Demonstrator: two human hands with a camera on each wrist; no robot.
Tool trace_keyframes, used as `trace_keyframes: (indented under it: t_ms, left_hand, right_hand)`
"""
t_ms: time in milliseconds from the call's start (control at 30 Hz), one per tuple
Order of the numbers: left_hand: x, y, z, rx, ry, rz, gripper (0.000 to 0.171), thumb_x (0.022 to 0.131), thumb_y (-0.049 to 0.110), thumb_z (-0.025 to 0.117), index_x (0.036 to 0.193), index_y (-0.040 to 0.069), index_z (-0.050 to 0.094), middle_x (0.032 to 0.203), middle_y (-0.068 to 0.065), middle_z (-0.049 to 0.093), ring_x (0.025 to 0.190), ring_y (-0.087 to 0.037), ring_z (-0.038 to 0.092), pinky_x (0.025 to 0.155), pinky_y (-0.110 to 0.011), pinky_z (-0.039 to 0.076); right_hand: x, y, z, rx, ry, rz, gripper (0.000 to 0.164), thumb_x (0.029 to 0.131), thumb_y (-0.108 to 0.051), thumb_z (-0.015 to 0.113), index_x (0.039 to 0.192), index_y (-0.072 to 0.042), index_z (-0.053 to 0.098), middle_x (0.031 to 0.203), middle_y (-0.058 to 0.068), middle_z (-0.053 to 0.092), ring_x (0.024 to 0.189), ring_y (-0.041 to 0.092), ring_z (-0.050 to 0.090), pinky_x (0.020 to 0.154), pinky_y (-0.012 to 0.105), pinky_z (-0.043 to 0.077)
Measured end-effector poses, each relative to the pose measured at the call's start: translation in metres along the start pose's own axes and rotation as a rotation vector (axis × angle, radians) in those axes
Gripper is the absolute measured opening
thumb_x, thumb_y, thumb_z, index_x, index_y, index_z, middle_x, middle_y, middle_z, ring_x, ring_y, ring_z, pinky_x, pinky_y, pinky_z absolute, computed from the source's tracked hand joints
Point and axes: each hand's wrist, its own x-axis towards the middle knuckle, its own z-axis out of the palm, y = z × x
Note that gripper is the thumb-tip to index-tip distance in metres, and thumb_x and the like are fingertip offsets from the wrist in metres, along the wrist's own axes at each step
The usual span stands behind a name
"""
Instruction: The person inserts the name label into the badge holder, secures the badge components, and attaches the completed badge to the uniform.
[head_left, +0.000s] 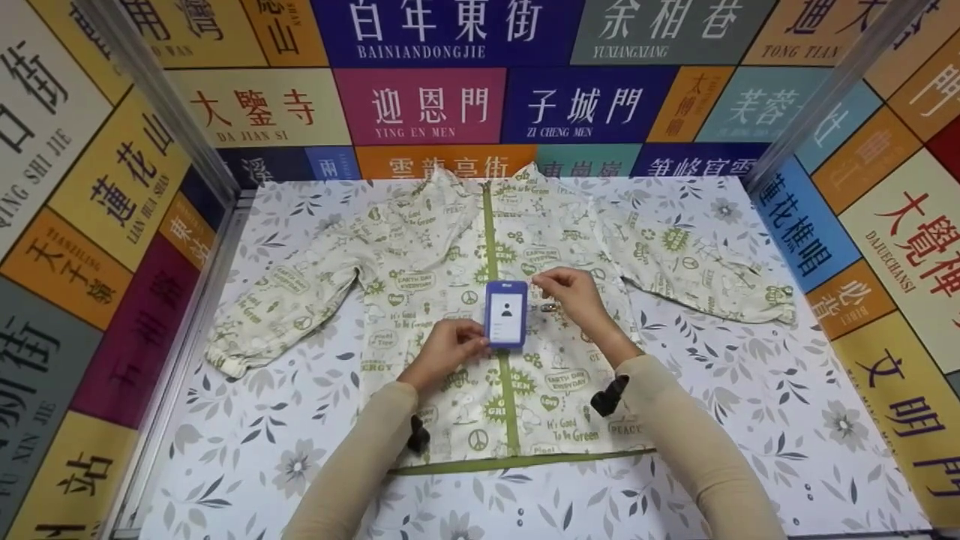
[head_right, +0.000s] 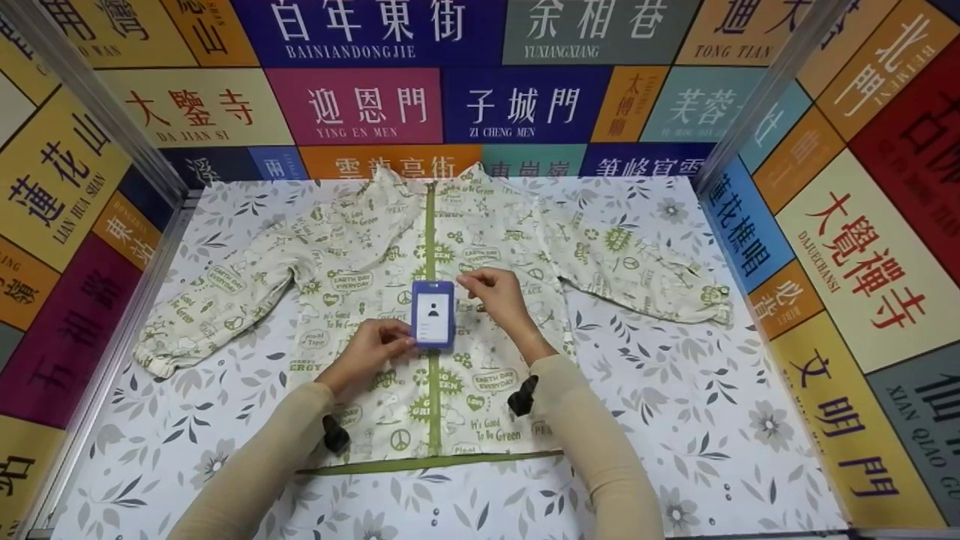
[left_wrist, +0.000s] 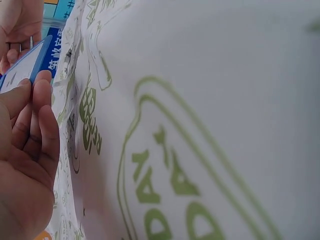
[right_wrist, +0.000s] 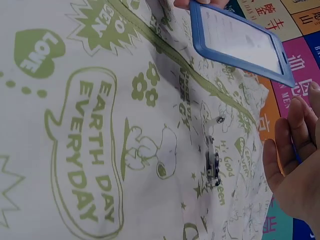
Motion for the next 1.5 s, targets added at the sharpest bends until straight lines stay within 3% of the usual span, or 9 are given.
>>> trace_keyframes:
  t_ms: [133, 267, 333, 667, 767, 1000, 1233, 1400, 1500]
  left_hand:
    - [0.001, 0.0, 0.0, 0.005, 0.008, 0.007, 0.014, 0.087, 0.005, 0.071, 0.102, 0.004, 0.073, 0.095, -0.011, 0.072, 0.082, -0.015, 0.069, 0.076, -0.027, 0.059]
    - [0.001, -0.001, -0.001, 0.028, 0.01, 0.028, 0.013, 0.087, 0.006, 0.072, 0.1, 0.005, 0.074, 0.093, -0.01, 0.073, 0.08, -0.014, 0.067, 0.074, -0.027, 0.058]
    - [0.001, -0.002, -0.001, 0.038, 0.011, 0.04, 0.013, 0.087, 0.006, 0.072, 0.1, 0.005, 0.074, 0.093, -0.011, 0.073, 0.078, -0.014, 0.067, 0.072, -0.027, 0.057]
    - [0.001, -0.001, -0.001, 0.083, 0.026, 0.033, 0.013, 0.087, 0.009, 0.072, 0.099, 0.008, 0.074, 0.091, -0.007, 0.073, 0.077, -0.013, 0.065, 0.072, -0.027, 0.057]
    - [-0.001, 0.0, -0.002, 0.077, 0.03, 0.025, 0.013, 0.087, 0.009, 0.072, 0.099, 0.007, 0.073, 0.091, -0.008, 0.073, 0.077, -0.013, 0.065, 0.072, -0.027, 0.057]
    - [-0.005, -0.001, -0.002, -0.067, 0.015, -0.058, 0.014, 0.088, 0.006, 0.07, 0.102, 0.006, 0.072, 0.095, -0.01, 0.072, 0.081, -0.02, 0.069, 0.073, -0.031, 0.061]
    - [-0.004, -0.002, -0.002, -0.081, 0.019, -0.067, 0.015, 0.088, 0.005, 0.07, 0.102, 0.005, 0.072, 0.095, -0.011, 0.072, 0.08, -0.019, 0.068, 0.072, -0.03, 0.061]
    - [-0.005, -0.002, -0.003, -0.061, 0.019, -0.037, 0.015, 0.088, 0.004, 0.07, 0.103, 0.004, 0.072, 0.095, -0.012, 0.072, 0.078, -0.018, 0.068, 0.072, -0.03, 0.061]
    - [-0.005, -0.003, -0.003, -0.044, 0.019, -0.026, 0.014, 0.088, 0.004, 0.07, 0.102, 0.004, 0.072, 0.093, -0.011, 0.073, 0.078, -0.016, 0.068, 0.072, -0.029, 0.06]
  right_hand:
    - [-0.001, 0.0, -0.011, -0.015, 0.008, -0.013, 0.028, 0.095, -0.017, 0.067, 0.109, 0.007, 0.071, 0.086, 0.0, 0.072, 0.079, 0.016, 0.066, 0.077, 0.024, 0.055]
    - [0.007, 0.022, -0.019, -0.045, 0.025, -0.006, 0.03, 0.095, -0.02, 0.067, 0.112, 0.005, 0.071, 0.105, 0.024, 0.07, 0.09, 0.031, 0.066, 0.08, 0.027, 0.056]
    - [0.01, 0.035, -0.022, -0.076, 0.034, -0.008, 0.032, 0.094, -0.023, 0.068, 0.113, 0.002, 0.072, 0.109, 0.027, 0.068, 0.093, 0.033, 0.066, 0.081, 0.029, 0.056]
    - [0.009, 0.061, -0.024, -0.253, 0.042, -0.078, 0.031, 0.091, -0.028, 0.071, 0.112, -0.005, 0.074, 0.102, 0.011, 0.07, 0.084, 0.011, 0.06, 0.074, 0.022, 0.05]
    - [0.009, 0.065, -0.024, -0.292, 0.033, -0.082, 0.03, 0.092, -0.028, 0.07, 0.112, -0.006, 0.074, 0.103, 0.009, 0.066, 0.087, 0.012, 0.058, 0.079, 0.027, 0.051]
    - [0.012, 0.072, -0.025, -0.388, 0.0, -0.115, 0.024, 0.092, -0.023, 0.071, 0.11, -0.008, 0.075, 0.107, 0.009, 0.062, 0.099, 0.024, 0.056, 0.086, 0.04, 0.049]
    - [0.013, 0.079, -0.028, -0.513, -0.016, -0.155, 0.024, 0.091, -0.024, 0.072, 0.11, -0.01, 0.076, 0.112, 0.009, 0.061, 0.104, 0.026, 0.052, 0.09, 0.045, 0.044]
    - [0.012, 0.081, -0.031, -0.536, -0.047, -0.163, 0.025, 0.09, -0.023, 0.073, 0.112, -0.012, 0.075, 0.113, 0.008, 0.06, 0.106, 0.025, 0.051, 0.091, 0.046, 0.046]
    - [0.011, 0.081, -0.032, -0.556, -0.066, -0.176, 0.023, 0.09, -0.022, 0.073, 0.11, -0.012, 0.076, 0.113, 0.008, 0.06, 0.107, 0.026, 0.052, 0.101, 0.05, 0.042]
